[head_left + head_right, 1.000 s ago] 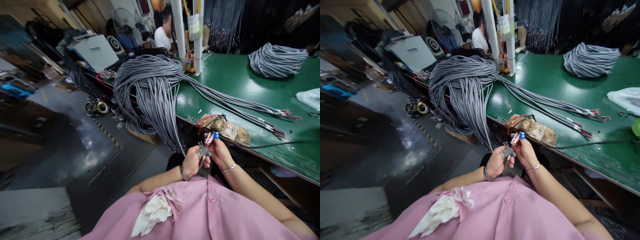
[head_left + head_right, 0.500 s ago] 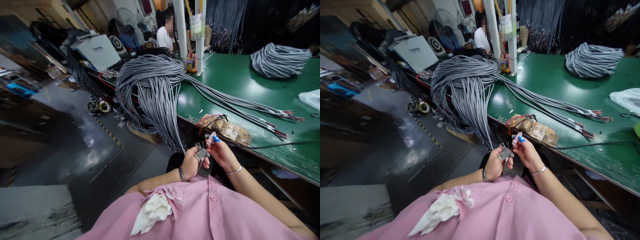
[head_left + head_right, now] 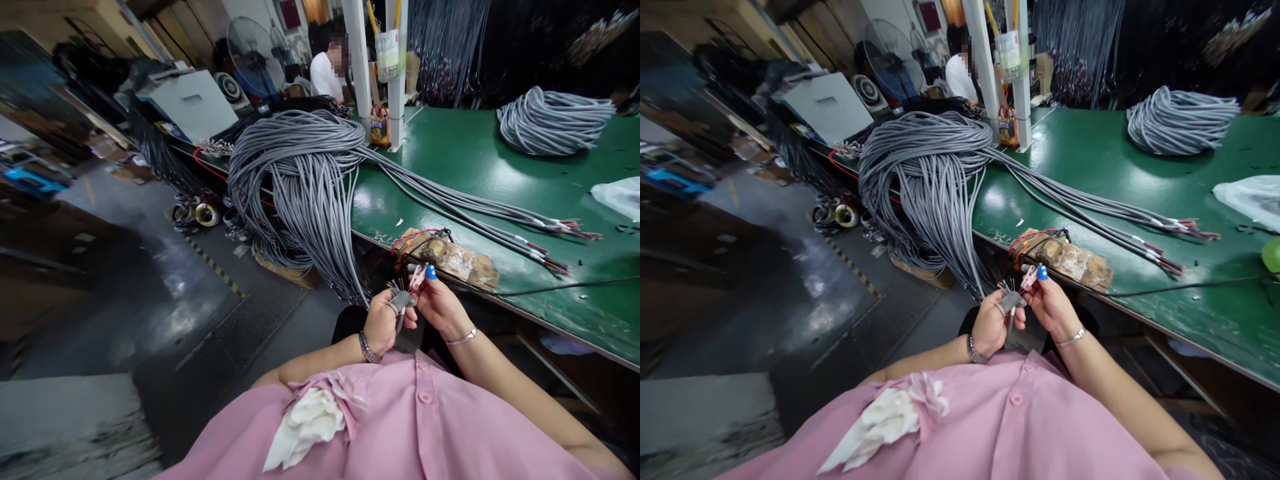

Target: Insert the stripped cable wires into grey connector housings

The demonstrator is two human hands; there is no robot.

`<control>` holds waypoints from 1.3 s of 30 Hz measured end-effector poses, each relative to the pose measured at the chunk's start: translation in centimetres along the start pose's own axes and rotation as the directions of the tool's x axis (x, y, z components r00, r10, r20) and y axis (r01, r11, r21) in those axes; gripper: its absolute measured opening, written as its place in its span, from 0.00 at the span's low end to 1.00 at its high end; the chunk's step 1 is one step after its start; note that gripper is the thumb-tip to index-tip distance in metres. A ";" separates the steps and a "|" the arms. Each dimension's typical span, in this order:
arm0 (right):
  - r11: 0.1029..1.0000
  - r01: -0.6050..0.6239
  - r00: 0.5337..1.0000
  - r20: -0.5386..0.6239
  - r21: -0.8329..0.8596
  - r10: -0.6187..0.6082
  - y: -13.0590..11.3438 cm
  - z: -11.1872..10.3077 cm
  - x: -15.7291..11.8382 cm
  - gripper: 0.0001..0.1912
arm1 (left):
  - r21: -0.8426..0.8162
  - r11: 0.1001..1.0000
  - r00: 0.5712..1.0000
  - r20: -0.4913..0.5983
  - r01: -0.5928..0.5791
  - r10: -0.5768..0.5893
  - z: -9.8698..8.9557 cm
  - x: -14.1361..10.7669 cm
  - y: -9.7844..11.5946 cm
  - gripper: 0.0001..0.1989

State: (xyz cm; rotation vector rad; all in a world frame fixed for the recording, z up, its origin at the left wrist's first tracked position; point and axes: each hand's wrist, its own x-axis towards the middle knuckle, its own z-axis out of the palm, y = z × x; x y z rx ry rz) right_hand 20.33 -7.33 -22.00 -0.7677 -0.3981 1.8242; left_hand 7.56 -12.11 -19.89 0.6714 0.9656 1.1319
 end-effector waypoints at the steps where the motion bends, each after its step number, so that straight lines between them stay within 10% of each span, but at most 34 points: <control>1: 1.000 0.004 1.000 -0.004 0.009 -0.004 0.1 0.1 0.0 0.15 | 0.005 1.000 1.000 -0.001 0.003 -0.003 0.0 0.0 -0.1 0.15; 14: 0.995 -0.077 0.995 0.064 -0.057 0.080 -0.7 -0.2 -0.7 0.22 | 0.174 0.970 0.985 0.039 -0.170 0.166 -1.0 -1.0 0.6 0.15; 20: 0.976 0.106 0.994 -0.004 -0.191 -0.108 -0.2 0.5 -1.0 0.15 | 0.503 0.734 0.883 0.158 -0.457 0.441 -1.7 -0.3 1.6 0.13; 29: 0.993 -0.001 0.994 -0.106 0.114 0.013 0.3 0.5 0.0 0.11 | 0.701 0.448 0.785 0.263 -0.555 0.561 -2.2 0.8 0.7 0.10; 39: 0.950 0.247 0.962 -0.072 -0.190 -0.265 1.2 0.2 -0.4 0.20 | 0.680 0.597 0.885 0.178 -0.426 0.430 -2.1 0.3 1.6 0.10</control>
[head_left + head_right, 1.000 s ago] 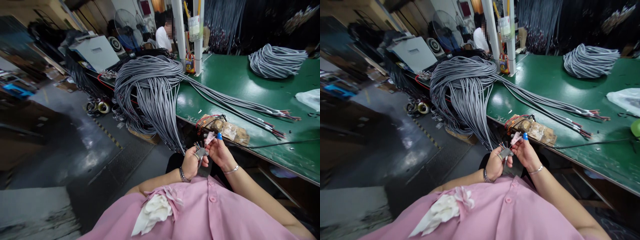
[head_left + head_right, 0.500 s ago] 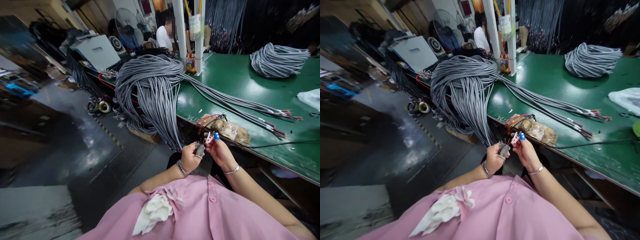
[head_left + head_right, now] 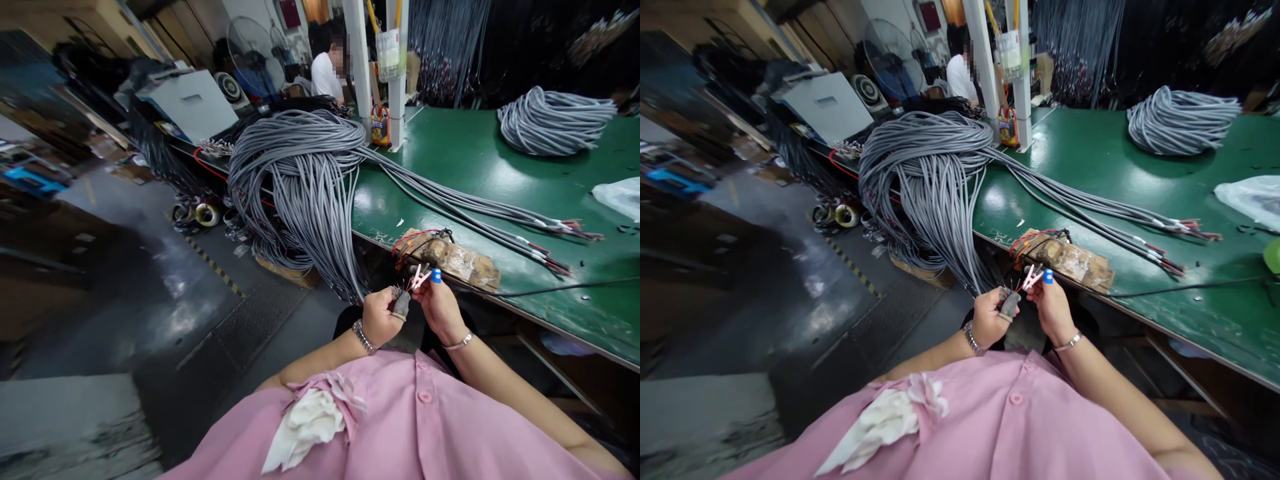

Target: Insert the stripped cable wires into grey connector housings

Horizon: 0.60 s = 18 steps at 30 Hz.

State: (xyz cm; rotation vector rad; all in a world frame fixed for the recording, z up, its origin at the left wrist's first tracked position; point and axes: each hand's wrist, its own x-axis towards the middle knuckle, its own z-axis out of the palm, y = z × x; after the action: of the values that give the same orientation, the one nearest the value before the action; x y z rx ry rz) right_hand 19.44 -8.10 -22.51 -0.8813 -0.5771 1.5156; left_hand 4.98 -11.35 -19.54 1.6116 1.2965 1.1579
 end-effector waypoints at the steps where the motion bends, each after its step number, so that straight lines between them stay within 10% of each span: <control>1: 0.998 -0.061 0.998 0.025 0.033 0.060 0.0 0.1 0.1 0.21 | -0.014 1.000 1.000 0.003 0.021 -0.021 0.0 0.0 0.1 0.10; 12: 0.952 -0.193 0.980 0.005 0.236 0.198 -0.1 0.8 0.7 0.16 | 0.192 0.976 0.995 0.028 -0.102 0.098 0.4 0.0 -1.0 0.10; 18: 0.954 -0.237 0.970 0.102 0.185 0.221 0.0 -0.5 0.2 0.25 | 0.036 0.999 1.000 0.022 -0.015 0.014 0.2 -1.0 -1.0 0.10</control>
State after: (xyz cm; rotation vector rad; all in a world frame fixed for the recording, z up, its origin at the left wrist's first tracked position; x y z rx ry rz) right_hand 19.83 -8.01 -22.79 -0.7565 -0.3830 1.7924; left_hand 4.76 -12.13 -20.73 1.6579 1.3004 1.1290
